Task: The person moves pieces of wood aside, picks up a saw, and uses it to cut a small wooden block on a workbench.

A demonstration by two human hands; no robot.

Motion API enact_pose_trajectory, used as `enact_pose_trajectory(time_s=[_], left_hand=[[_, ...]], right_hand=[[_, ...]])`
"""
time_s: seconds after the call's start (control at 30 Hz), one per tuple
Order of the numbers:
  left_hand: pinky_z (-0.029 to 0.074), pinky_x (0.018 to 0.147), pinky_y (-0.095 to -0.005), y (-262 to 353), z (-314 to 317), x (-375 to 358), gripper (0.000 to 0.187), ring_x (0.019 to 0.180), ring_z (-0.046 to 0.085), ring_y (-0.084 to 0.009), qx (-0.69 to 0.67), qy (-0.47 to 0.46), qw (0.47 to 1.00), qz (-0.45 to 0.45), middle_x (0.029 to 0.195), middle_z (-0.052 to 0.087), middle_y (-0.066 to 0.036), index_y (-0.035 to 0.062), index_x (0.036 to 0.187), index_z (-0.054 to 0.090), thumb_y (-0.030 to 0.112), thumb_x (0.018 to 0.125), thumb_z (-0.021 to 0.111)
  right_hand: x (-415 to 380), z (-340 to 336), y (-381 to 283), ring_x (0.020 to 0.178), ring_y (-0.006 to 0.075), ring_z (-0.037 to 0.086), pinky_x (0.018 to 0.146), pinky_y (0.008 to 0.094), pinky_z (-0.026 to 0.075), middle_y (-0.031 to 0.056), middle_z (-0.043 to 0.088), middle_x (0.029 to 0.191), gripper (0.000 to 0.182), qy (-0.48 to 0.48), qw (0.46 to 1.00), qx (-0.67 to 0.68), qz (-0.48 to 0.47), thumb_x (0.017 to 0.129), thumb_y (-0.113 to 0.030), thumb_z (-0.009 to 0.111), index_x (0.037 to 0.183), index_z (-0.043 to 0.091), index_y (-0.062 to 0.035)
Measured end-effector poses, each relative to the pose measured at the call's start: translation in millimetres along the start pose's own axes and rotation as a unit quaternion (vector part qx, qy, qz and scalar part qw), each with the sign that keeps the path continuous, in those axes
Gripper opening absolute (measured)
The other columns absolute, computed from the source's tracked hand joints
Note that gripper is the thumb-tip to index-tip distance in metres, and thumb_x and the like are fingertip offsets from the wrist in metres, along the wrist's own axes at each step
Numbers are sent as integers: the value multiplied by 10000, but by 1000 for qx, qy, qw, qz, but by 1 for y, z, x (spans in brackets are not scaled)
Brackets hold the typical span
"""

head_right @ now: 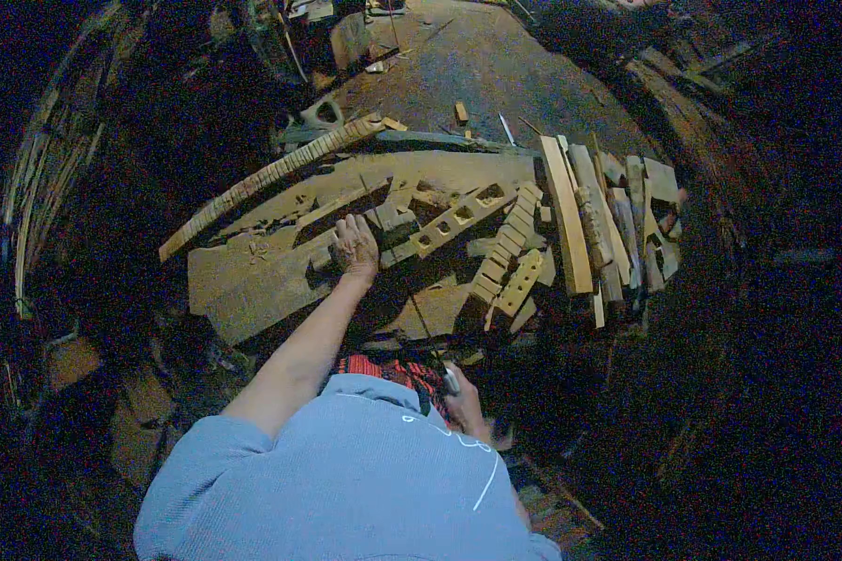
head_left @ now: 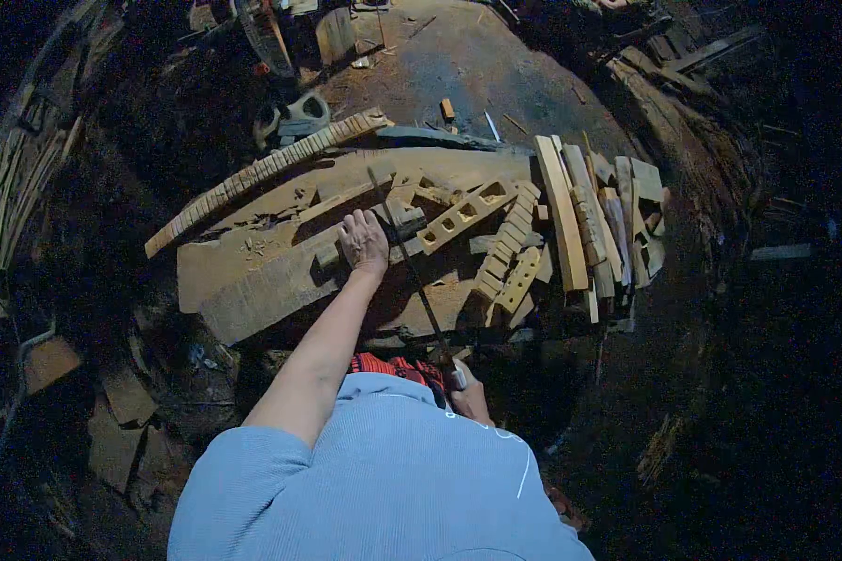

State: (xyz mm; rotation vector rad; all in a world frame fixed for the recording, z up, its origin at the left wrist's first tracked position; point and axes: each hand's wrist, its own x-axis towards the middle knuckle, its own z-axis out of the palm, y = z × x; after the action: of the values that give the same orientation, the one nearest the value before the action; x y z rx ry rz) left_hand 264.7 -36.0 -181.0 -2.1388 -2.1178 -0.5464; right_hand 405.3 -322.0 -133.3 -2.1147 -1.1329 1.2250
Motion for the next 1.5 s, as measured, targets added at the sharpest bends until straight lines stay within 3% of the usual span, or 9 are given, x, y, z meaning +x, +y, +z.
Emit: enact_pose_trajectory(time_s=[0.23, 0.33, 0.4, 0.47, 0.57, 0.63, 0.87, 1.3, 1.5], left_hand=[[369, 753, -364, -4, 12, -4, 132, 828, 445, -233, 30, 25, 999, 24, 847, 484, -91, 35, 826, 531, 100, 761, 435], [364, 764, -368, -2, 16, -6, 157, 841, 440, -235, 49, -17, 999, -8, 859, 485, -99, 25, 849, 531, 107, 761, 429], [358, 774, -371, -2, 20, -7, 179, 860, 431, -238, 221, -38, 974, -5, 874, 483, -107, 17, 868, 529, 118, 764, 424], [358, 779, -368, 0, 6, -3, 165, 865, 430, -238, 67, -71, 995, -1, 877, 481, -97, 30, 859, 522, 120, 768, 417], [365, 765, -365, -1, 21, -3, 140, 856, 437, -236, 24, -54, 998, -22, 869, 478, -84, 53, 837, 518, 119, 765, 417], [368, 752, -365, 2, 9, 0, 127, 853, 439, -234, 16, -42, 999, -25, 858, 475, -80, 62, 821, 513, 119, 765, 416], [371, 701, -368, 3, 1, 1, 98, 827, 442, -225, 8, -16, 1000, -20, 817, 461, -71, 76, 772, 498, 122, 765, 412], [349, 739, -373, -3, 26, 3, 126, 851, 432, -223, 42, 32, 998, -24, 826, 467, -81, 72, 804, 505, 136, 797, 396], [366, 730, -367, 1, 18, 7, 92, 845, 445, -225, -62, -103, 989, -88, 814, 464, -78, 85, 799, 490, 126, 785, 409]], right_hand=[[98, 24, -81, 956, 269, 525, 743, 288, 416, 175, 529, 1038, 573, 36, 993, -13, -112, 620, 3, 540, 1161, 419, -140], [108, 25, -100, 864, 358, 533, 693, 371, 419, 218, 554, 887, 410, 23, 992, 52, -115, 719, -169, 544, 1119, 457, -151], [107, 30, -86, 857, 358, 534, 686, 355, 420, 213, 557, 876, 389, 60, 983, 69, -162, 724, -190, 551, 1100, 467, -136], [99, 31, -62, 849, 355, 537, 685, 350, 419, 211, 557, 871, 392, 58, 985, 36, -161, 727, -194, 552, 1104, 463, -135], [66, 19, -27, 836, 335, 546, 693, 324, 419, 207, 555, 884, 406, 0, 999, -24, -49, 731, -184, 558, 1119, 451, -125], [31, 6, -24, 843, 255, 556, 720, 280, 408, 171, 565, 919, 397, -3, 999, -7, -45, 743, -153, 548, 1124, 448, -101], [2, 8, 40, 869, 273, 567, 714, 302, 432, 176, 563, 947, 540, -18, 994, 103, -37, 643, -25, 569, 1144, 437, -177], [84, 7, -58, 862, 349, 539, 672, 356, 431, 214, 552, 863, 336, 25, 989, -33, -145, 747, -170, 543, 1072, 475, -122], [13, 2, 9, 843, 323, 559, 681, 324, 425, 191, 562, 898, 391, 21, 997, -10, -70, 731, -146, 534, 1114, 458, -143]])
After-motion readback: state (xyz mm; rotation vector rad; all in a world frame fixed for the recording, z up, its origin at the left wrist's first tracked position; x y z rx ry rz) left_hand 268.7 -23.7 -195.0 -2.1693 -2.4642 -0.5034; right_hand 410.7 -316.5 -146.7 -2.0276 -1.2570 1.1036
